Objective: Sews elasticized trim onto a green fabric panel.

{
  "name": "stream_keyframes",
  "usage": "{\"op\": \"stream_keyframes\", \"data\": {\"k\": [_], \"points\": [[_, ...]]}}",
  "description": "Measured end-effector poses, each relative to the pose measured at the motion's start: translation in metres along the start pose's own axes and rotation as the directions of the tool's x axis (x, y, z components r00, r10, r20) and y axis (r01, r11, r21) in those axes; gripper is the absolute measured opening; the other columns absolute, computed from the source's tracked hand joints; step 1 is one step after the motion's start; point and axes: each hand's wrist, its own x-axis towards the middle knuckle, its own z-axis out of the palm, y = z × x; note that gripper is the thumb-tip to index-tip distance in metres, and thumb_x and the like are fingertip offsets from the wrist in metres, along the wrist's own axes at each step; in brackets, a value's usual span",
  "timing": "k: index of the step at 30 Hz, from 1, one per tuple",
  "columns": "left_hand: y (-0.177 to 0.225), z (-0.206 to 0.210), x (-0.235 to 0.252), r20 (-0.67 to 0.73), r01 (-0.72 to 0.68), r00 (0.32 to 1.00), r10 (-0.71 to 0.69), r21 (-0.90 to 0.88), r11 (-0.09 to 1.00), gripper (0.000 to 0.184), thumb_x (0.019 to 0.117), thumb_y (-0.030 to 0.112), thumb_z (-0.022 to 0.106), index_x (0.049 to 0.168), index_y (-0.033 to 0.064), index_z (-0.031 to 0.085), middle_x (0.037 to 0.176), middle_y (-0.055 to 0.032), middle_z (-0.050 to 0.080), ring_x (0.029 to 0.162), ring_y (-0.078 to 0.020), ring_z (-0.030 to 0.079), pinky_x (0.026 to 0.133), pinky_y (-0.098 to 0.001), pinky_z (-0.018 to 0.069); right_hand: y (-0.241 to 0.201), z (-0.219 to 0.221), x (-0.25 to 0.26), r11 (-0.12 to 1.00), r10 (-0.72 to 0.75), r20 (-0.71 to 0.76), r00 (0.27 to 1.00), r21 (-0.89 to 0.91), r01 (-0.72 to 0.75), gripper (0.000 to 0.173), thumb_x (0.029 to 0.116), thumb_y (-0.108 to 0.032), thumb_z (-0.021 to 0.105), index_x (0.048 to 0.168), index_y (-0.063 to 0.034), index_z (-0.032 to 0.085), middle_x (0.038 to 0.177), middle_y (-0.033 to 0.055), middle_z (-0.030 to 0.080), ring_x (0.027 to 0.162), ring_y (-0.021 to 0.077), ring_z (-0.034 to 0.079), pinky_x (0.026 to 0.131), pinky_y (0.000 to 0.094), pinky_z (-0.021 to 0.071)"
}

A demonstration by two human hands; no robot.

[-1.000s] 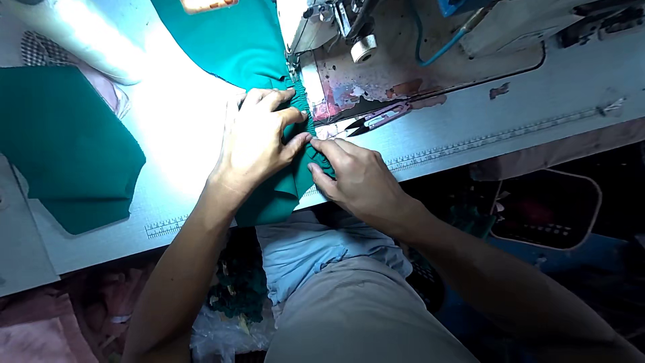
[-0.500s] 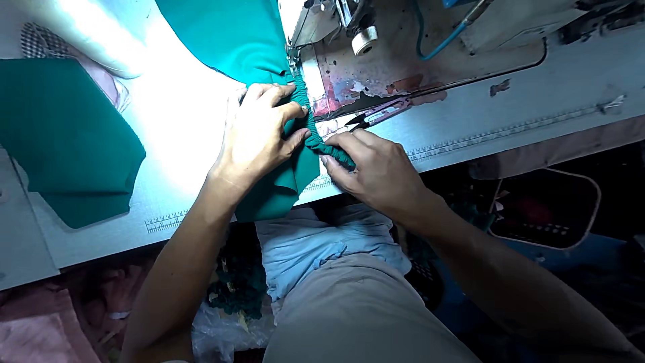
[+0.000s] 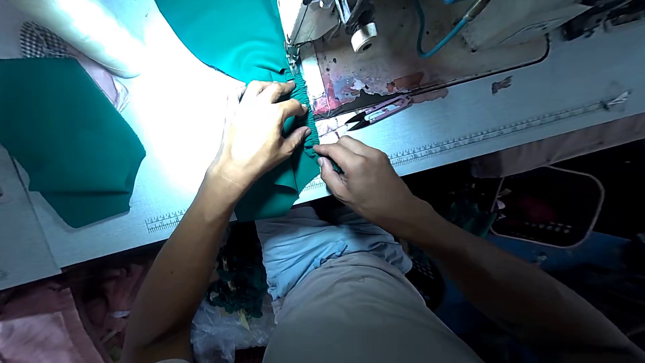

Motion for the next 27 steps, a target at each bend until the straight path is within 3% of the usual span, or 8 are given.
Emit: {"op": "stream_keyframes", "data": {"k": [4,8,11,14,18,21,24,27], "points": [[0.003,0.0,-0.002,0.031,0.016,0.999,-0.016,0.003,1.0,0.052,0.0939,0.064,0.055,0.122,0.0243,0.072,0.151,-0.006,0.055,0.142,-0.0284,0.048,0.113,-0.0635,0.0304,0.0,0.003,-0.001,1.0,-0.005,0.034,0.999,-0.03,0.006,0.026,0.1019,-0.013,0.058,0.121,-0.0012,0.071,0.092,0.0115,0.062,0.072,0.0213,0.063,0.059,0.0332,0.0539],[0.005,0.0,-0.002,0.046,0.02,0.999,-0.021,0.022,1.0,0.052,0.0945,0.064,0.055,0.124,0.0236,0.071,0.151,-0.0065,0.054,0.142,-0.0297,0.047,0.113,-0.064,0.0304,0.0,-0.012,0.0,0.971,0.165,0.112,0.98,0.156,-0.182,0.032,0.1039,-0.014,0.054,0.134,-0.0062,0.06,0.11,0.0112,0.07,0.09,0.0193,0.069,0.077,0.0373,0.058],[0.004,0.001,-0.003,0.039,0.009,0.999,-0.011,0.033,0.999,0.051,0.0947,0.063,0.055,0.123,0.0235,0.07,0.151,-0.0075,0.055,0.141,-0.0301,0.047,0.112,-0.0636,0.0309,0.005,-0.021,0.001,0.946,0.25,0.117,0.961,0.184,-0.269,0.027,0.1092,-0.017,0.042,0.132,-0.0114,0.057,0.081,0.005,0.064,0.058,0.0136,0.06,0.05,0.0325,0.05],[0.004,0.002,-0.002,0.03,-0.003,1.0,0.001,0.036,0.999,0.052,0.0951,0.063,0.055,0.124,0.0229,0.07,0.15,-0.0083,0.055,0.141,-0.0311,0.048,0.112,-0.063,0.0311,0.01,-0.022,0.001,0.981,0.162,0.125,0.979,0.084,-0.173,0.025,0.1089,-0.017,0.043,0.121,-0.0097,0.064,0.079,0.0065,0.064,0.06,0.0165,0.059,0.051,0.035,0.0465],[0.003,0.002,-0.003,0.022,-0.003,1.0,0.001,0.048,0.999,0.051,0.095,0.064,0.054,0.123,0.0235,0.071,0.151,-0.0073,0.055,0.141,-0.0302,0.048,0.112,-0.0622,0.0324,0.013,-0.016,-0.001,0.998,0.019,0.155,0.988,-0.065,-0.009,0.031,0.0976,-0.026,0.067,0.122,-0.0077,0.065,0.091,0.0101,0.069,0.072,0.0241,0.068,0.057,0.0411,0.0536],[0.004,0.002,-0.003,0.027,0.0,1.0,-0.001,0.036,0.999,0.051,0.095,0.063,0.055,0.123,0.023,0.07,0.151,-0.0076,0.054,0.142,-0.0303,0.047,0.112,-0.0632,0.031,0.011,-0.014,-0.003,0.989,-0.055,0.069,0.996,-0.136,0.064,0.026,0.0986,-0.014,0.063,0.122,-0.0036,0.071,0.089,0.0131,0.06,0.066,0.0255,0.06,0.052,0.0376,0.0485],[0.003,0.002,-0.003,0.03,-0.005,1.0,0.003,0.039,0.999,0.051,0.0954,0.062,0.055,0.123,0.0227,0.07,0.151,-0.0076,0.054,0.142,-0.0305,0.047,0.113,-0.0633,0.0308,0.01,-0.013,-0.005,0.987,-0.112,-0.022,0.994,-0.119,0.108,0.025,0.1005,-0.013,0.063,0.122,-0.0043,0.073,0.107,0.0167,0.062,0.079,0.0251,0.063,0.062,0.0344,0.0533],[0.004,0.001,-0.001,0.04,-0.003,0.999,0.002,0.043,0.999,0.051,0.095,0.062,0.055,0.123,0.0226,0.07,0.151,-0.0084,0.054,0.141,-0.0311,0.048,0.112,-0.0635,0.0315,0.011,-0.008,-0.007,0.99,-0.14,-0.094,0.986,-0.045,0.136,0.023,0.098,-0.011,0.065,0.116,-0.003,0.076,0.094,0.0127,0.065,0.076,0.0205,0.064,0.063,0.0296,0.0534]]}}
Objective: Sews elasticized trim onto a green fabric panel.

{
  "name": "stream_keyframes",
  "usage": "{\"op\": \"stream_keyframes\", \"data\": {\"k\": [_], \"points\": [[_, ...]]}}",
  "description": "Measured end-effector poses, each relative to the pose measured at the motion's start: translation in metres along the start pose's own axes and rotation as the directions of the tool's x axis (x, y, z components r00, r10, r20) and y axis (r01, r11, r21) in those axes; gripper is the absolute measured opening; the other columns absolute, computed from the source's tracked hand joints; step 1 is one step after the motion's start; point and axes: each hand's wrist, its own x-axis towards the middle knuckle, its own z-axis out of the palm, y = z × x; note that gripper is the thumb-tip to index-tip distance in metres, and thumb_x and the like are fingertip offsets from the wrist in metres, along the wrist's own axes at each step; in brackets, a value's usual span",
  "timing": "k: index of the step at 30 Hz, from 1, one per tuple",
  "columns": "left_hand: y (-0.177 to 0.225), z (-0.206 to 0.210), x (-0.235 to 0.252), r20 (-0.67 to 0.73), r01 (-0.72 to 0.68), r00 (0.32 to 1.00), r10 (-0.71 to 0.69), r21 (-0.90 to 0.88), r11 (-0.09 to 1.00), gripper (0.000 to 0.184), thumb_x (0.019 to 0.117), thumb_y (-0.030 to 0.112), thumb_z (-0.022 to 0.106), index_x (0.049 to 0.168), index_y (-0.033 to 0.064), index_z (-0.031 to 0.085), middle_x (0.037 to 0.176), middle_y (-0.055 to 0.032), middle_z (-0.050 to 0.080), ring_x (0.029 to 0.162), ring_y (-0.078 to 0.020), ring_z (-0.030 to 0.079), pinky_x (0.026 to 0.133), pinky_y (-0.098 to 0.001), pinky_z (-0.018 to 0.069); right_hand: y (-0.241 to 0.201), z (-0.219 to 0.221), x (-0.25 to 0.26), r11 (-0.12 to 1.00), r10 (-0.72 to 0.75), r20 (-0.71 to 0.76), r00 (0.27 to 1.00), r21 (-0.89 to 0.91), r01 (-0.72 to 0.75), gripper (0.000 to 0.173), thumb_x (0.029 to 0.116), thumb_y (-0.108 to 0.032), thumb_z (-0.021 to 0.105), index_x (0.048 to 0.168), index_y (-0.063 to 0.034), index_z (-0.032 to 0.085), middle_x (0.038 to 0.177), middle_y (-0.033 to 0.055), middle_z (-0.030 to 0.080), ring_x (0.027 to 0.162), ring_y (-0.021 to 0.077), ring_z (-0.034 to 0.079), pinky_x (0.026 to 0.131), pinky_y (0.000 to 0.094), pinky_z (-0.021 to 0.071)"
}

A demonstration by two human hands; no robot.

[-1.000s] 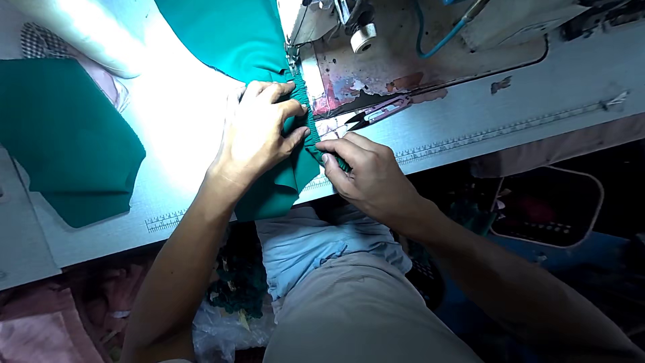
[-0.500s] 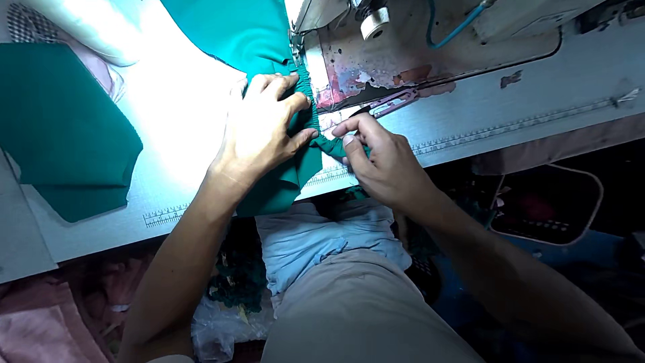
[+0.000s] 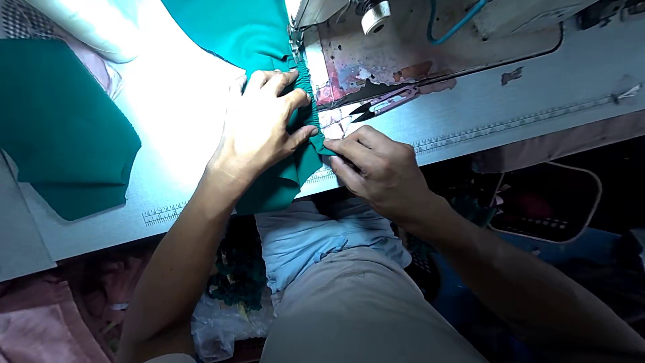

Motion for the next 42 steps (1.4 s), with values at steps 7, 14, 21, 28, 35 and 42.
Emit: {"op": "stream_keyframes", "data": {"k": [7,14,21,28,35,42], "points": [[-0.002,-0.005,0.0,0.05,0.011,0.999,-0.01,-0.029,1.0,0.06,0.0924,0.07,0.05,0.127,0.0253,0.07,0.155,-0.0064,0.051,0.144,-0.028,0.045,0.114,-0.0603,0.0303,-0.001,0.013,-0.003,0.997,-0.038,0.112,0.993,-0.067,0.046,0.021,0.1005,-0.016,0.062,0.112,-0.0038,0.075,0.089,0.0108,0.062,0.079,0.0252,0.063,0.063,0.034,0.0525],[0.0,-0.008,-0.001,0.099,0.013,0.995,-0.012,-0.014,1.0,0.062,0.0888,0.069,0.057,0.13,0.024,0.067,0.157,-0.0074,0.048,0.147,-0.03,0.041,0.116,-0.0624,0.0269,-0.007,0.018,-0.008,1.0,-0.001,0.051,0.999,-0.009,0.001,0.021,0.0996,-0.017,0.065,0.11,-0.0011,0.076,0.085,0.0106,0.062,0.072,0.0215,0.062,0.061,0.0299,0.0524],[-0.002,-0.002,-0.003,-0.015,-0.001,1.0,0.0,-0.04,0.999,0.045,0.1074,0.049,0.038,0.126,0.0245,0.071,0.152,-0.0036,0.055,0.145,-0.0274,0.045,0.116,-0.062,0.0283,-0.002,0.012,0.006,0.99,-0.036,0.163,0.986,-0.128,0.057,0.048,0.0981,-0.056,0.056,0.095,-0.0107,0.073,0.139,0.0139,0.061,0.138,0.0374,0.047,0.107,0.0542,0.0403],[-0.004,0.003,-0.001,-0.076,0.005,0.997,-0.01,-0.073,0.997,0.03,0.1037,0.037,0.05,0.119,0.0264,0.073,0.147,-0.0022,0.059,0.14,-0.0254,0.05,0.113,-0.0603,0.0315,0.02,0.029,0.025,0.953,-0.283,0.095,0.955,-0.084,0.291,0.055,0.0969,-0.058,0.057,0.09,-0.005,0.068,0.106,0.0154,0.07,0.132,0.0362,0.055,0.115,0.0498,0.0401],[-0.006,-0.007,-0.014,-0.404,0.137,0.884,-0.237,-0.261,0.956,0.034,0.1029,0.018,0.05,0.132,0.0137,0.068,0.146,-0.0084,0.059,0.14,-0.0204,0.051,0.116,-0.0403,0.0394,0.027,0.041,0.024,0.958,-0.281,0.008,0.96,-0.06,0.281,0.051,0.0974,-0.055,0.056,0.087,-0.0061,0.067,0.106,0.0147,0.07,0.131,0.0344,0.057,0.114,0.0466,0.0427],[-0.002,-0.01,-0.011,-0.303,0.427,0.838,-0.454,-0.155,0.891,0.043,0.0982,0.056,0.056,0.106,0.0167,0.073,0.106,-0.0038,0.068,0.107,-0.0219,0.06,0.095,-0.0483,0.0419,0.028,0.043,0.023,0.963,-0.268,-0.002,0.963,-0.034,0.268,0.047,0.0963,-0.052,0.059,0.087,-0.0073,0.067,0.106,0.0129,0.07,0.132,0.0324,0.056,0.116,0.0461,0.0408]]}}
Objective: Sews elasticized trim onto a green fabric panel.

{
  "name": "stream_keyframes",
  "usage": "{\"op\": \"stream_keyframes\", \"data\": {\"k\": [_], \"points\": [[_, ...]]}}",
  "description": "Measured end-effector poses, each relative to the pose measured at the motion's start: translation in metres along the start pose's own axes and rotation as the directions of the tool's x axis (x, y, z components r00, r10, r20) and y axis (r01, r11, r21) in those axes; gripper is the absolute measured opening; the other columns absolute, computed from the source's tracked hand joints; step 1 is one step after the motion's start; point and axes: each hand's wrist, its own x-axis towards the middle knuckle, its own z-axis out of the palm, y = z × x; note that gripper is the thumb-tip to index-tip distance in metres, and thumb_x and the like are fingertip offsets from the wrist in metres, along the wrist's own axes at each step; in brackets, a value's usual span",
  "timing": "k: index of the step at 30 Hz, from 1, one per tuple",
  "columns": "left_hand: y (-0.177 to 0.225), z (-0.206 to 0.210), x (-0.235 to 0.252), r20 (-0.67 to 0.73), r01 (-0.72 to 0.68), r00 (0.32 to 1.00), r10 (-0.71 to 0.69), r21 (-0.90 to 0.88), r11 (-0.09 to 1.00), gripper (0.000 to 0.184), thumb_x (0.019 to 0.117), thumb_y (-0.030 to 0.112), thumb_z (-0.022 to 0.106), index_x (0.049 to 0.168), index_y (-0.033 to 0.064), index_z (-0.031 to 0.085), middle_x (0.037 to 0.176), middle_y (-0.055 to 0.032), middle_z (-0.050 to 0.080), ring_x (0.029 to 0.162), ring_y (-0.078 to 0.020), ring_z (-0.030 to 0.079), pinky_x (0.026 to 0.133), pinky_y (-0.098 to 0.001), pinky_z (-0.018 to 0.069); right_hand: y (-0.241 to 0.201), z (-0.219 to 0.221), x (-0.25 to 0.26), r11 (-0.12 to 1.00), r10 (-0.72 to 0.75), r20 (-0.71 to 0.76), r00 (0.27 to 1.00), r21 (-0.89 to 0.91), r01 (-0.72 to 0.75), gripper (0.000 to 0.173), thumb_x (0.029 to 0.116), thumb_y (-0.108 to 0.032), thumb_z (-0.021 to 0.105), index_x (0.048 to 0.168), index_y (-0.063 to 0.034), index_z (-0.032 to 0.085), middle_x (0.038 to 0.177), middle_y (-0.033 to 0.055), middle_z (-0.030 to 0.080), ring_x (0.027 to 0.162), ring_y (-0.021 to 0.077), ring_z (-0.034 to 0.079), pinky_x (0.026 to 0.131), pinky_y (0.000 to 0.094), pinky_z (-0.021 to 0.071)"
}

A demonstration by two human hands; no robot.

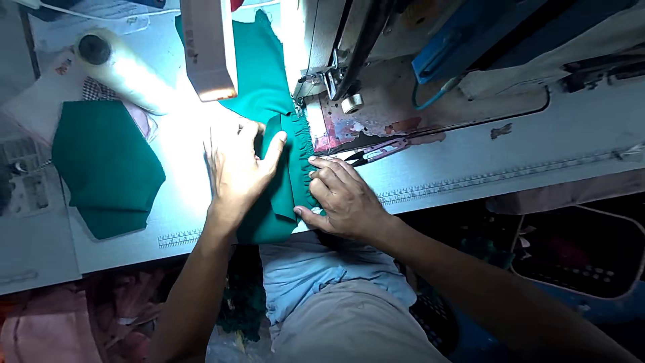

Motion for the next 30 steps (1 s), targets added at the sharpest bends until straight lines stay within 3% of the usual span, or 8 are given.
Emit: {"op": "stream_keyframes", "data": {"k": [2,3,5,7,9,13,19,30], "points": [[0.006,-0.001,0.005,0.065,-0.042,0.996,0.063,-0.283,0.958,0.028,0.1015,0.039,0.06,0.107,0.0141,0.073,0.099,0.0024,0.069,0.091,-0.0062,0.063,0.08,-0.0276,0.0502,0.0,0.0,0.0,1.0,-0.002,-0.001,1.0,0.002,0.002,0.047,0.0961,-0.052,0.059,0.087,-0.0074,0.067,0.105,0.0128,0.07,0.132,0.0328,0.056,0.115,0.0462,0.041],[0.008,-0.001,0.009,0.118,-0.034,0.987,0.105,-0.49,0.871,0.026,0.1042,0.028,0.057,0.116,0.0098,0.072,0.105,0.0018,0.072,0.092,-0.0031,0.066,0.081,-0.0225,0.055,0.0,0.0,0.0,1.0,-0.002,0.001,1.0,0.0,0.002,0.046,0.0961,-0.052,0.059,0.088,-0.0074,0.068,0.105,0.0128,0.07,0.132,0.0329,0.056,0.115,0.0465,0.0412],[0.008,0.003,0.011,0.148,-0.03,0.974,0.17,-0.662,0.749,0.03,0.1069,0.013,0.047,0.127,0.0039,0.067,0.124,-0.0045,0.071,0.111,-0.0087,0.067,0.096,-0.0284,0.0555,0.0,0.0,-0.001,1.0,-0.006,-0.009,1.0,-0.012,0.006,0.044,0.0947,-0.051,0.06,0.088,-0.0081,0.067,0.102,0.0123,0.069,0.128,0.0334,0.058,0.114,0.0477,0.0418],[0.007,0.012,0.01,0.02,-0.166,0.979,0.203,-0.502,0.849,0.03,0.1014,0.005,0.049,0.121,0.0041,0.072,0.124,-0.0056,0.072,0.118,-0.009,0.065,0.104,-0.0276,0.0502,0.0,0.0,-0.001,1.0,-0.002,-0.014,1.0,-0.012,0.002,0.043,0.0943,-0.05,0.061,0.089,-0.0084,0.068,0.1,0.0119,0.068,0.127,0.0334,0.058,0.114,0.048,0.0419],[0.006,0.022,0.01,-0.051,-0.253,0.967,0.251,-0.339,0.906,0.023,0.0997,0.009,0.058,0.115,0.0061,0.075,0.121,-0.0062,0.073,0.12,-0.0133,0.065,0.107,-0.0319,0.0478,0.0,-0.001,-0.001,1.0,0.006,-0.013,1.0,-0.005,-0.006,0.042,0.0943,-0.05,0.062,0.089,-0.0086,0.068,0.1,0.0112,0.069,0.127,0.0329,0.058,0.114,0.0479,0.0421],[0.007,0.035,0.011,-0.016,-0.357,0.934,0.358,-0.141,0.923,0.027,0.1039,0.022,0.059,0.118,0.0082,0.077,0.125,-0.0061,0.073,0.12,-0.0209,0.065,0.106,-0.0363,0.0481,0.0,0.0,-0.003,1.0,0.008,-0.012,1.0,-0.005,-0.008,0.04,0.0944,-0.048,0.062,0.089,-0.0091,0.068,0.101,0.0107,0.069,0.128,0.0321,0.058,0.114,0.0478,0.0419],[0.015,0.034,0.008,0.092,-0.343,0.936,0.34,0.023,0.939,0.04,0.1068,0.039,0.051,0.126,0.0121,0.074,0.135,-0.0068,0.067,0.126,-0.0249,0.06,0.107,-0.0383,0.0464,0.0,0.001,-0.003,1.0,0.004,-0.02,1.0,0.001,-0.004,0.037,0.0936,-0.045,0.064,0.091,-0.0091,0.069,0.103,0.01,0.069,0.128,0.0309,0.058,0.115,0.0472,0.0413],[0.029,0.035,-0.01,0.151,-0.257,0.96,0.236,0.14,0.956,0.047,0.1083,0.04,0.041,0.145,0.0173,0.06,0.153,-0.0087,0.052,0.141,-0.0306,0.047,0.117,-0.0467,0.0344,-0.001,0.001,-0.004,1.0,-0.005,-0.006,1.0,-0.001,0.005,0.036,0.0932,-0.044,0.064,0.087,-0.0083,0.068,0.101,0.0109,0.069,0.129,0.0331,0.057,0.116,0.0484,0.0396]]}}
